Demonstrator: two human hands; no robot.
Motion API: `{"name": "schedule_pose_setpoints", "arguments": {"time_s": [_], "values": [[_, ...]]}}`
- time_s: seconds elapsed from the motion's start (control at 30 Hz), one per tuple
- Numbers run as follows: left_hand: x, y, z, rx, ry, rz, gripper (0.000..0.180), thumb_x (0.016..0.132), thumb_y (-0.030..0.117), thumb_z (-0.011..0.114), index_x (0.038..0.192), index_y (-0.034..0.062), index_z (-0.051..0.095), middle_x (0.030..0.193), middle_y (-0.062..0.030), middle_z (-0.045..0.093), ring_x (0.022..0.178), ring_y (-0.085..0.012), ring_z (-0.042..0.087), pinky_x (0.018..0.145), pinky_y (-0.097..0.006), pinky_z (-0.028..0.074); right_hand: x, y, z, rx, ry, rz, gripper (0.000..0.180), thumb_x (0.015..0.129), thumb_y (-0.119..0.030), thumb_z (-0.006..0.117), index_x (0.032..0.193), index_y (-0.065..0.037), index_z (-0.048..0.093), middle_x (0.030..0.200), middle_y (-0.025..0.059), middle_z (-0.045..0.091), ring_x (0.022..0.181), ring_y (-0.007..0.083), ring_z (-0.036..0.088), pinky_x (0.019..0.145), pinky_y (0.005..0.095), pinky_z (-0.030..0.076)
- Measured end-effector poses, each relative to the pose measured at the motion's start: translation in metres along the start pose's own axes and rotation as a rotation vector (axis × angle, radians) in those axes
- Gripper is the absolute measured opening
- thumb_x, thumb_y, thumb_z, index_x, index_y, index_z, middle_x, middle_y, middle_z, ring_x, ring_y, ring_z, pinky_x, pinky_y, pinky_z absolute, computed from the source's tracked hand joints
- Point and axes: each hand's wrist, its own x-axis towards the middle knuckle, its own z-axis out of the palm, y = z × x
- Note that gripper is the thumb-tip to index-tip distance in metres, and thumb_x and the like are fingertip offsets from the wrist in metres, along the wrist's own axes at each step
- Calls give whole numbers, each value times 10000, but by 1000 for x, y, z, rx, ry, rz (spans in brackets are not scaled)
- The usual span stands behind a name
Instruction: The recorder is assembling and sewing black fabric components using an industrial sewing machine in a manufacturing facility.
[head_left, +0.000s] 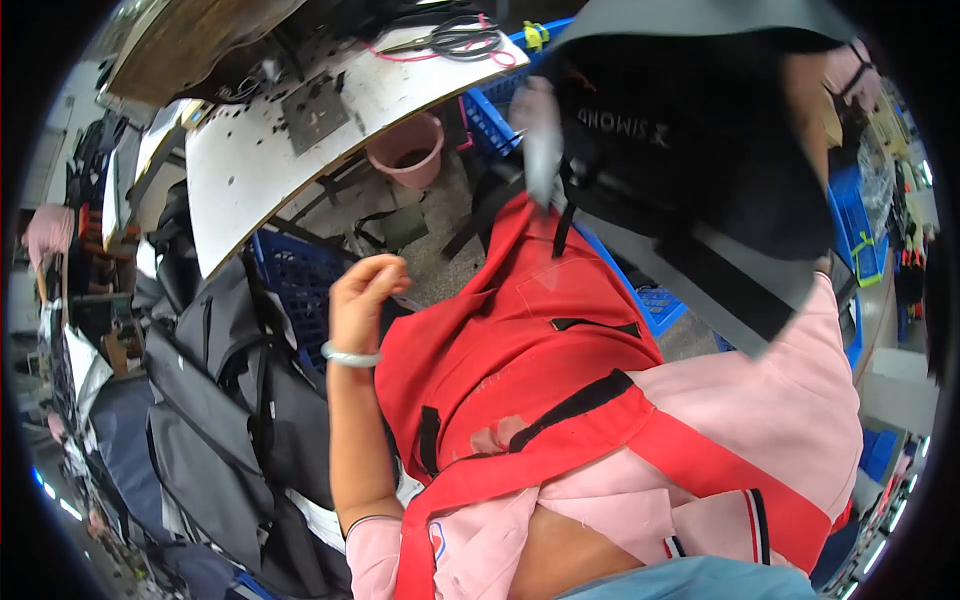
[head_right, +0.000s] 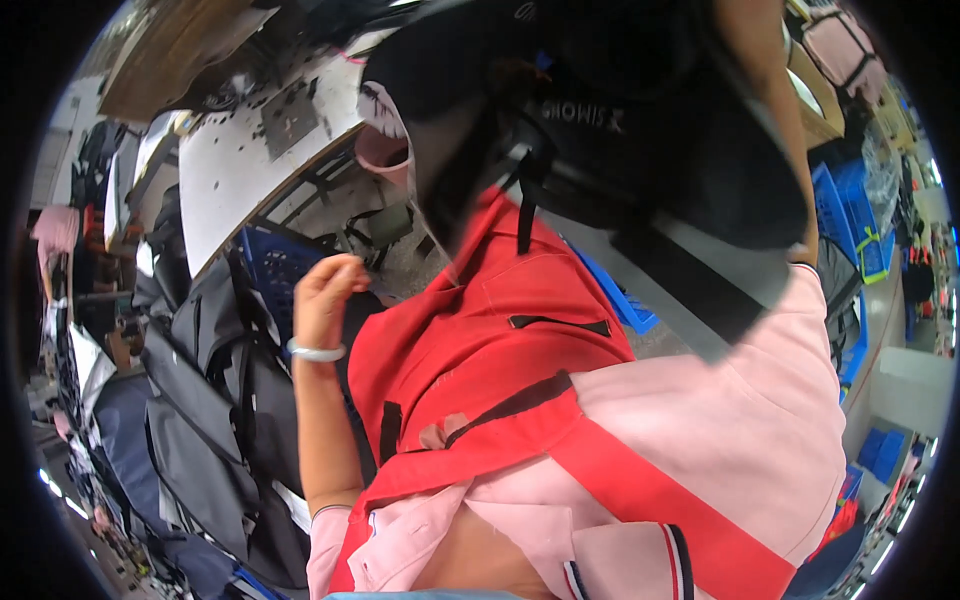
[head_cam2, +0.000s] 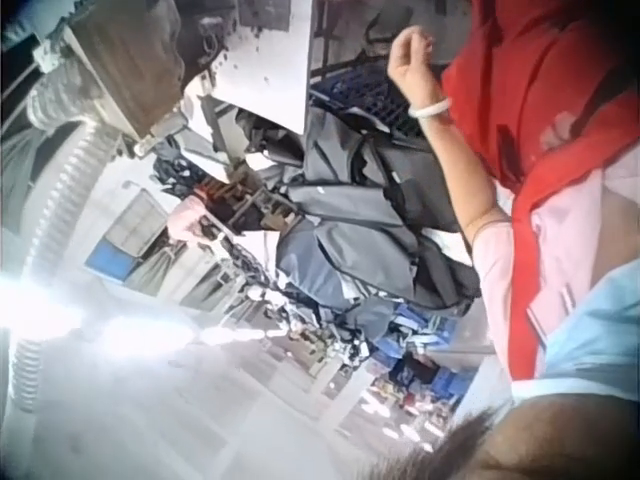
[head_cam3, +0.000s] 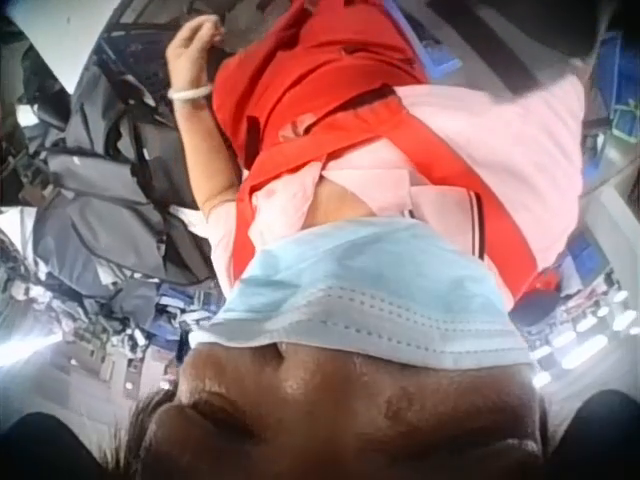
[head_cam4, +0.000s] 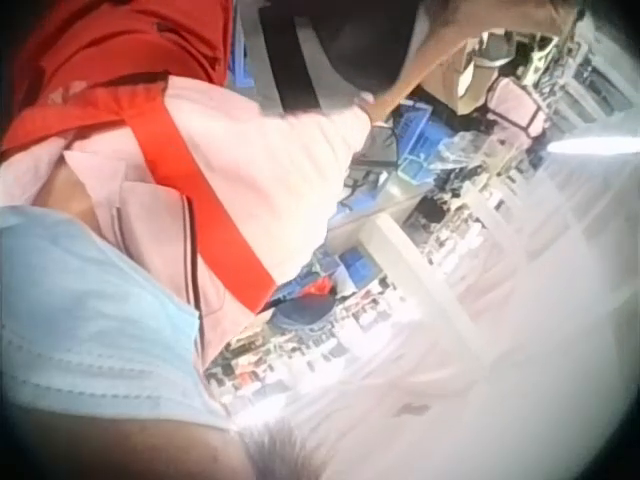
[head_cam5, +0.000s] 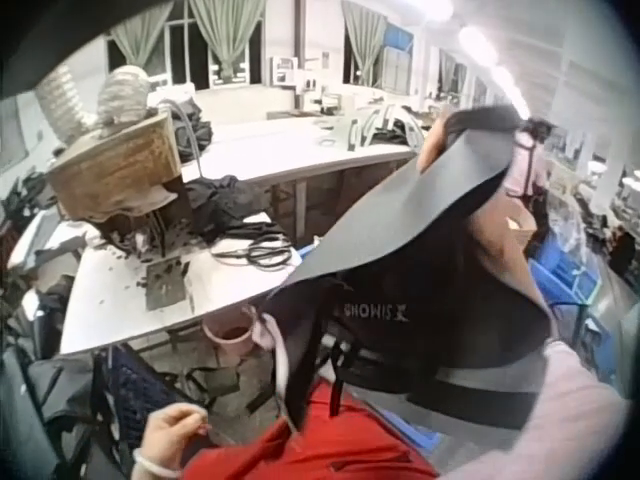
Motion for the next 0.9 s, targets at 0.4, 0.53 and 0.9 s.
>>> {"name": "schedule_pose_setpoints", "arguments": {"time_s": [0.4,0.53,0.9], "values": [[-3,-120,42,262,-99,-161,126,883,48,634,975,-3,705,883,-34,695,823,-97,621,764,-236,488,-73,342,27,-1462,-683,318,485,762,-255,691,1233,-180,604,979,152,695,1050,305,628,952,446,457],[1,-128,35,187,-64,-186,138,887,51,630,989,2,708,874,-38,707,809,-99,638,750,-245,507,-154,356,82,-596,-909,458,308,790,-252,653,1045,-92,721,1060,140,696,991,302,661,885,376,507],[20,-149,40,47,8,-220,121,867,72,615,905,12,713,773,-52,691,667,-112,632,616,-253,530,-102,303,190,-320,-728,410,265,909,-165,553,1065,-5,695,937,141,712,844,204,670,766,313,506]]}}
